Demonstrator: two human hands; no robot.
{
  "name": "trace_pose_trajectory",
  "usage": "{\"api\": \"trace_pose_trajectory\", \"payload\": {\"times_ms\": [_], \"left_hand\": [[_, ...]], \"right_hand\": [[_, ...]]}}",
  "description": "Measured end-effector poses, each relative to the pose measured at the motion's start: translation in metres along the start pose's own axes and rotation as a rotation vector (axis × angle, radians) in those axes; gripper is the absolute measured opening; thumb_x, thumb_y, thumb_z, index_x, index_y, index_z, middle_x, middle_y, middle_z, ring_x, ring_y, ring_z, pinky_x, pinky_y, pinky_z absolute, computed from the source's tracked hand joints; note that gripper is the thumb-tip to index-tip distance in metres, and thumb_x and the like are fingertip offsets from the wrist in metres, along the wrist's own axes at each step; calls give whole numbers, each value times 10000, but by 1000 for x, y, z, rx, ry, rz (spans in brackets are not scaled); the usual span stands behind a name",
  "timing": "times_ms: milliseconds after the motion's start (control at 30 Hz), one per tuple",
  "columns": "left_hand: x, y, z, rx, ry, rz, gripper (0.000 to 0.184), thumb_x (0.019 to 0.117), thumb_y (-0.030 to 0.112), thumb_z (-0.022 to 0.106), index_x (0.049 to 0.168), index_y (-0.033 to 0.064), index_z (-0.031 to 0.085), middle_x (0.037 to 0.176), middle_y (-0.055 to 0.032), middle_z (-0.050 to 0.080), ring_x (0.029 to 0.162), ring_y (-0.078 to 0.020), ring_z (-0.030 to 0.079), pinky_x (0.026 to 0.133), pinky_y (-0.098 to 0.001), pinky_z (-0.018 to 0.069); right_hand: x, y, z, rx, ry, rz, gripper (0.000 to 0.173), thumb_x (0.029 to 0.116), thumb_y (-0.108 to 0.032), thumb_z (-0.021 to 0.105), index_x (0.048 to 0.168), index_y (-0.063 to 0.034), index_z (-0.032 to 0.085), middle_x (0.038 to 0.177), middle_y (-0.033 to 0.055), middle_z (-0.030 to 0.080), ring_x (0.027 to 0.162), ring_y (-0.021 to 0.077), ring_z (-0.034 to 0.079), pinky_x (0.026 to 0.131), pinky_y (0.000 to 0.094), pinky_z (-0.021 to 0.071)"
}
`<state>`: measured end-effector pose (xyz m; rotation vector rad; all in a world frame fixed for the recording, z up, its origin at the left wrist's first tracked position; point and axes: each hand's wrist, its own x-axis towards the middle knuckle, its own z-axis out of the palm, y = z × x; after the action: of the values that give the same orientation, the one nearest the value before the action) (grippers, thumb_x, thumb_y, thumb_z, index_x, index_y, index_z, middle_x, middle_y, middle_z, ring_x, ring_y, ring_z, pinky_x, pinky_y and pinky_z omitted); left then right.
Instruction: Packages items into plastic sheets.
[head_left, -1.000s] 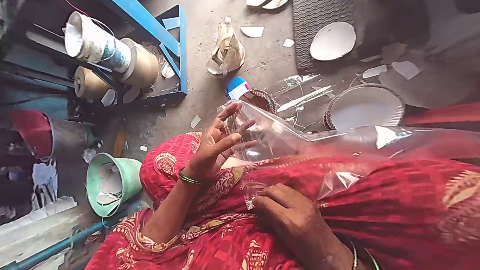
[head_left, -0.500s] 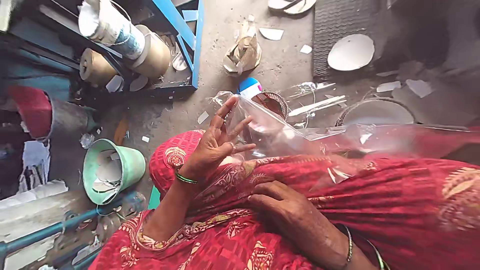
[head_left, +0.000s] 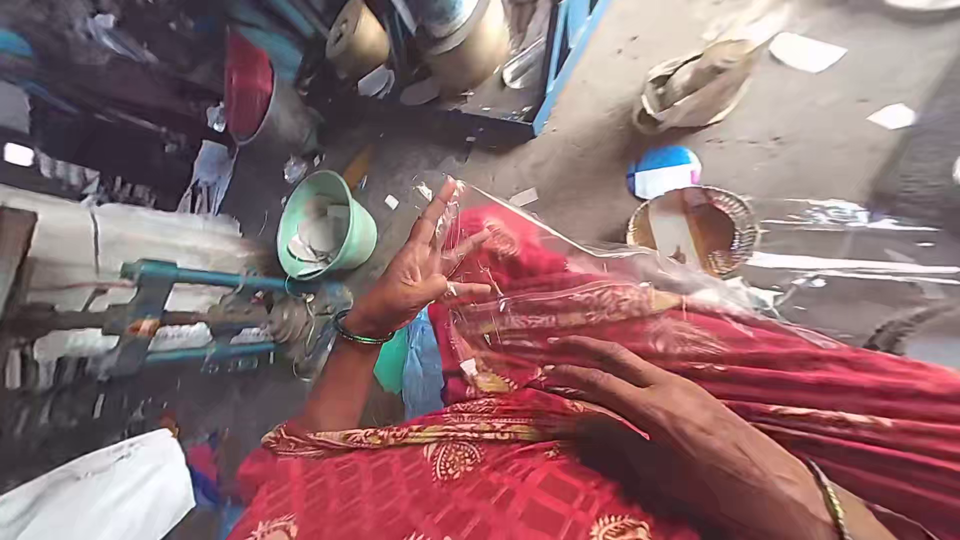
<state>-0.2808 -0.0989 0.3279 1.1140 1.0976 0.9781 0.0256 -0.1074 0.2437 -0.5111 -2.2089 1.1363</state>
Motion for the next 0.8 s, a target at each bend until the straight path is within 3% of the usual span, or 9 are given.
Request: {"api": "trace_pose_trajectory", "payload": {"times_ms": [133, 267, 433, 533, 567, 600, 667, 733, 800], "left_hand": [[-41, -13, -20, 69, 140, 33, 1070, 814, -163, 538, 1662, 206, -1, 1707, -118, 42, 1482, -341, 353, 903, -541, 594], [-67, -22, -32, 43, 179, 30, 1078, 812, -186, 518, 1662, 219, -6, 1710, -113, 27, 1490, -339, 339, 933, -553, 577], [-80, -29, -39, 83, 163, 21, 1053, 816, -118, 560, 1663, 218, 34, 1713, -97, 49, 1498, -336, 322, 940, -538, 573], [-82, -38, -50, 109, 139, -10, 979, 854, -8, 619, 1652, 248, 113, 1696, -84, 146, 1410, -320, 466, 873, -508, 616], [-86, -41, -53, 105, 137, -34, 947, 869, -6, 611, 1649, 262, 145, 1696, -71, 176, 1366, -315, 525, 846, -499, 631], [-89, -44, -55, 110, 145, -52, 922, 867, -39, 566, 1642, 269, 174, 1687, -60, 213, 1304, -299, 586, 812, -483, 644], [-98, -51, -60, 117, 143, -74, 886, 871, -74, 488, 1637, 267, 201, 1676, -49, 246, 1227, -271, 642, 790, -450, 652], [-106, -59, -64, 101, 158, -77, 880, 858, -82, 470, 1634, 257, 231, 1675, -32, 272, 1199, -266, 665, 780, -431, 657], [-112, -64, -64, 71, 162, -62, 877, 854, -99, 452, 1634, 236, 229, 1681, -23, 268, 1206, -276, 666, 773, -444, 659]], "right_hand": [[20, -8, 16, -131, -195, 90, 447, 924, -352, 653, 1344, -198, 639, 1432, 141, 588, 921, 285, 737, 636, 439, 604], [14, 5, 36, -169, -356, 98, 327, 945, -321, 633, 1181, -109, 715, 1143, 129, 730, 975, 334, 731, 774, 518, 600], [21, -4, 18, -68, -423, 57, 300, 969, -265, 586, 1200, -122, 715, 1122, 93, 733, 965, 244, 735, 800, 435, 609], [35, -11, -42, 142, -333, 115, 280, 1031, -353, 560, 1161, -185, 744, 1017, -74, 746, 869, 8, 693, 778, 230, 597], [43, -6, -63, 172, -233, 173, 305, 1057, -383, 527, 1131, -177, 740, 981, -85, 744, 841, 1, 695, 763, 229, 612], [54, 2, -80, 171, -97, 264, 313, 1065, -356, 507, 1102, -138, 730, 935, -57, 743, 802, 38, 709, 738, 262, 629], [81, 41, -96, 133, 46, 523, 363, 1090, -359, 456, 1237, -84, 642, 1022, 45, 738, 850, 140, 737, 768, 353, 637], [101, 97, -88, 166, -3, 773, 475, 1085, -435, 464, 1424, -106, 509, 1164, 153, 687, 969, 272, 720, 823, 474, 607], [106, 138, -65, 155, -162, 908, 568, 1082, -494, 439, 1443, -58, 480, 1156, 266, 660, 933, 391, 692, 788, 574, 567]]}}
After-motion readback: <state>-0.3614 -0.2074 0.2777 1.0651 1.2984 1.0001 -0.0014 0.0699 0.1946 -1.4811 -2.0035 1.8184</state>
